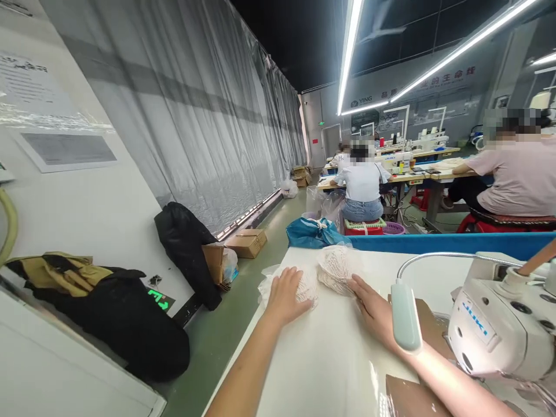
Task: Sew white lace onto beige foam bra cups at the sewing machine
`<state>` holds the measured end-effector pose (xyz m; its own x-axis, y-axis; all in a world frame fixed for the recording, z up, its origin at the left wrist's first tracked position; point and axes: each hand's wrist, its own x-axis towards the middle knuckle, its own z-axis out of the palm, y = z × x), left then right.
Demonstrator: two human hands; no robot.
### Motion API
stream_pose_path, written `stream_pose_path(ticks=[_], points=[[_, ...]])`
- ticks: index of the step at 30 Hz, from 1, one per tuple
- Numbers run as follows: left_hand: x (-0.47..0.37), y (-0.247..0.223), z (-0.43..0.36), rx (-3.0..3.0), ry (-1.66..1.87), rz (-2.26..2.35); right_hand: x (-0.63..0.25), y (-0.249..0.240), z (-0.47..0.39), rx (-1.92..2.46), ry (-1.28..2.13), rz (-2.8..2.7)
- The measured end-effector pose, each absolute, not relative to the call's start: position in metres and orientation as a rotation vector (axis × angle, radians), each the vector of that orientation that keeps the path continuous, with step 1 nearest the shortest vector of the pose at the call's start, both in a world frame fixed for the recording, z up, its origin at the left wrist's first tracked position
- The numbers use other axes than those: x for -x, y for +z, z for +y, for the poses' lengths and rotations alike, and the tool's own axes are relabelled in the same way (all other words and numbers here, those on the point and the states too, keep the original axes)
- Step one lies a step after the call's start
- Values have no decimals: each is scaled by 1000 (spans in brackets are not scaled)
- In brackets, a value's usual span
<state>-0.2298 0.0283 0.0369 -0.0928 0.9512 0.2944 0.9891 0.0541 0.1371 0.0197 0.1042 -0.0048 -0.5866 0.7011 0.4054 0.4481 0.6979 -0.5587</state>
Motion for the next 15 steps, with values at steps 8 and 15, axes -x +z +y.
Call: stream_pose_path(ticks=[8, 15], points=[[147, 52, -16, 2684, -776, -1832, -179, -4, -6, 739, 666, -2627], [-24, 64, -33, 3689, -549, -1117, -300, -49, -55, 1055, 221, -2405]])
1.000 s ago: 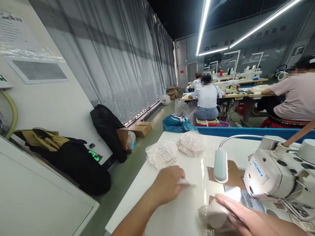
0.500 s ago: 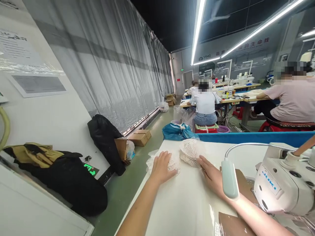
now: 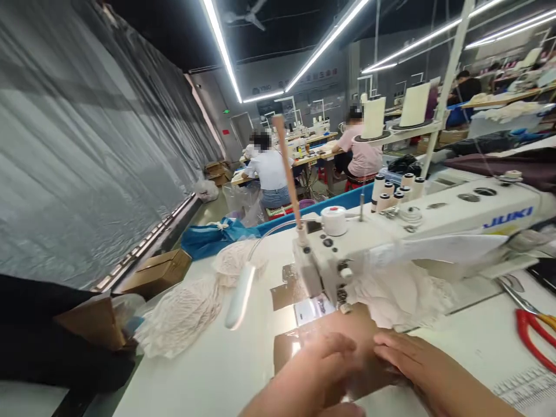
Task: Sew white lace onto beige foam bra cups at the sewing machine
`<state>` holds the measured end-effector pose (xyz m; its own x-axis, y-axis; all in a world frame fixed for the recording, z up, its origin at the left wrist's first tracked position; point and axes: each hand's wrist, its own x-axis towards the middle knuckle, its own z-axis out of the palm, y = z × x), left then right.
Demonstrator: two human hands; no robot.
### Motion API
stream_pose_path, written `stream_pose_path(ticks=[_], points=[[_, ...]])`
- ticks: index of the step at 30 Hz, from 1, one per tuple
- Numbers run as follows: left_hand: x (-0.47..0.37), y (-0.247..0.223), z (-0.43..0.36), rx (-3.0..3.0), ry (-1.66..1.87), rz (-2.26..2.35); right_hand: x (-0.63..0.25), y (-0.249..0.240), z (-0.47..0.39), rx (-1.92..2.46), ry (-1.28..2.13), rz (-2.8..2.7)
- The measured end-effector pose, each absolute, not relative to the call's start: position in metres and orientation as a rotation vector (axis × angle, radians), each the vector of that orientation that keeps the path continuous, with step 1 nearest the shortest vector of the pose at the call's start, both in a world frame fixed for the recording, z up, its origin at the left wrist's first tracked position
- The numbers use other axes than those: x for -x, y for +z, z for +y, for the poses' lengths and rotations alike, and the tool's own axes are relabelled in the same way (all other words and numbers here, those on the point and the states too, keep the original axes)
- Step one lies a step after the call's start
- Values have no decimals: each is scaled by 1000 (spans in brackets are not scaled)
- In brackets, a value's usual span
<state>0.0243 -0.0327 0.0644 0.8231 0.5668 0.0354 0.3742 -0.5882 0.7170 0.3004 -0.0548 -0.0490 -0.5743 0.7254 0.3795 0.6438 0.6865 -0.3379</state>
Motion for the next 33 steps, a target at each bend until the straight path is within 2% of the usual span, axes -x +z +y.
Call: stream_pose_path(ticks=[5, 10, 18, 25, 33], points=[[-124, 26, 2, -2524, 449, 861, -338, -64, -67, 1176, 167, -2155], [-172, -3, 48, -2466, 513, 922, -345, -83, -63, 1158, 144, -2062], [-183, 21, 63, -2070, 546, 918, -334, -58, -52, 1334, 227, -2413], [-179, 12, 70, -1972, 503, 920, -327, -62, -46, 1440, 259, -2417], [-186, 12, 60, -2248, 583, 1003, -324, -66, -50, 1371, 35, -2338]])
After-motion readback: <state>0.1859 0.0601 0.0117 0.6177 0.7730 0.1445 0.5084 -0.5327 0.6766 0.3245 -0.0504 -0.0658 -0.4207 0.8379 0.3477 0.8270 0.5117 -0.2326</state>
